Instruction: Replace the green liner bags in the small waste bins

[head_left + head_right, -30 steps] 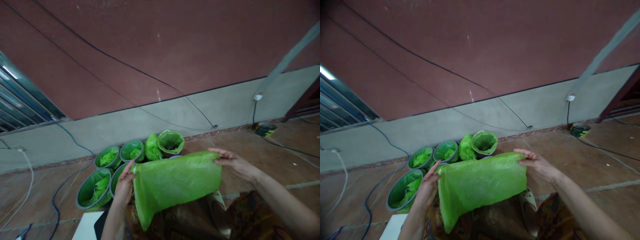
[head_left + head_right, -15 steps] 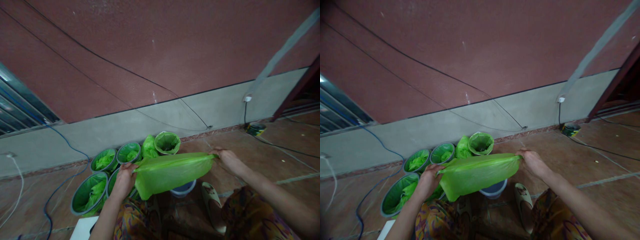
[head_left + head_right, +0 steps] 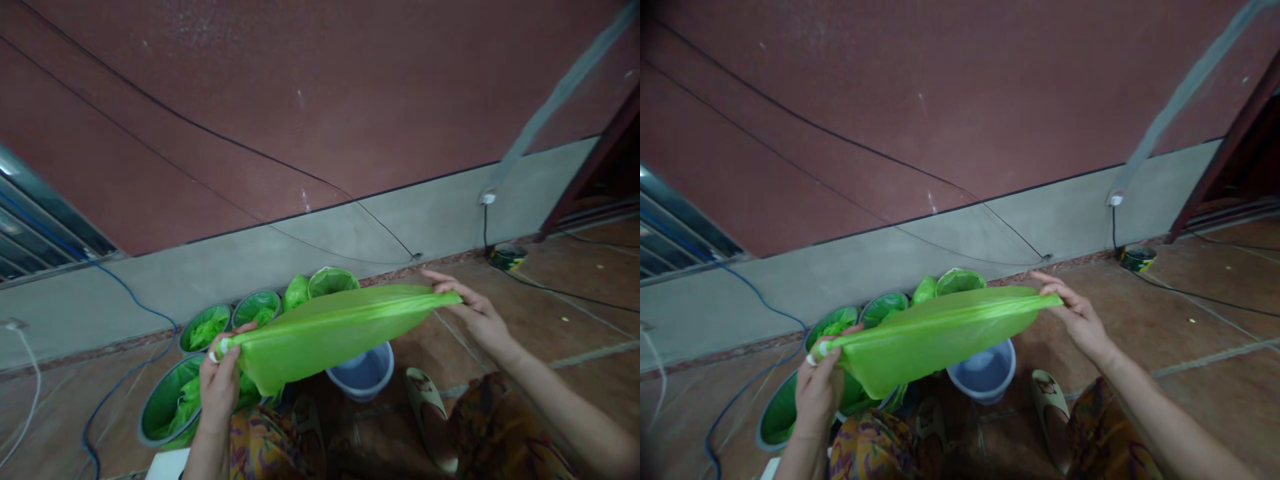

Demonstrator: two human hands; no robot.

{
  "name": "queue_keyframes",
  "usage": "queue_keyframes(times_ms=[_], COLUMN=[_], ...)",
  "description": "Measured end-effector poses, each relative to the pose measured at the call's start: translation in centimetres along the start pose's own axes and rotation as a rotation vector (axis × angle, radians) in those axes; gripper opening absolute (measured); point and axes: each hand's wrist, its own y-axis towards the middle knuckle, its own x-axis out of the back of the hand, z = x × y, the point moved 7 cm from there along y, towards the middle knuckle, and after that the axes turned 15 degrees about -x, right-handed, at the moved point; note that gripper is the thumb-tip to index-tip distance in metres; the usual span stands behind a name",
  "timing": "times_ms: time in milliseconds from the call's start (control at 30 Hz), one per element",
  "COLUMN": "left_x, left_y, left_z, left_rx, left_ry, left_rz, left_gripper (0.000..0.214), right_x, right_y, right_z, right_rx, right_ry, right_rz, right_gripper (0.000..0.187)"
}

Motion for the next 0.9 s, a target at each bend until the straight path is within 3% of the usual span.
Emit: queue_keyframes(times_ms=[67,133,233,333,400,467,567,667,733,900], left_x=[0.0,-0.4,-1.1,-1.3,-1.5,-1.6,-2.2,-3.4,-3.9,-4.5], left_y=[0.3,0.5,0.6,0.8,1.1,1.1,-0.8,-4.1,-5.5,-6.7], left_z=[-0.7,-1.7,-2.2,-0.7,0.8,2.7,6.1,7.0,6.6,5.7], left_rx=[-0.023,-0.104,-0.169,-0.141,-0.106,0.029,0.483,0.842,0.897,0.838], left_ry=[0.143,0.42,0.768,0.843,0.755,0.601,0.304,-0.031,-0.191,-0.324], left_rz=[-0.108,-0.135,-0.093,-0.006,0.07,0.151,0.27,0.322,0.332,0.456], left_gripper=[0.031,0.032,0.027,0.025,0.031,0.04,0.052,0.058,0.052,0.048], right_x=[-0.2,-0.2,-0.7,-1.3,-1.6,-1.9,-2.1,-2.0,-1.6,-0.2], right_y=[0.2,0.2,0.0,0.0,0.4,0.9,1.9,2.4,2.6,3.1], right_z=[0.7,1.1,1.8,1.8,1.2,-0.1,-3.1,-5.7,-6.6,-7.3], right_rx=[-0.032,-0.053,-0.032,-0.042,-0.063,-0.09,-0.199,-0.305,-0.321,-0.281], right_ry=[0.045,-0.002,-0.206,-0.409,-0.479,-0.494,-0.466,-0.467,-0.493,-0.517], right_rz=[-0.097,-0.24,-0.403,-0.424,-0.364,-0.296,-0.213,-0.198,-0.23,-0.267], right_gripper=[0.021,0.022,0.026,0.031,0.032,0.033,0.036,0.037,0.035,0.035])
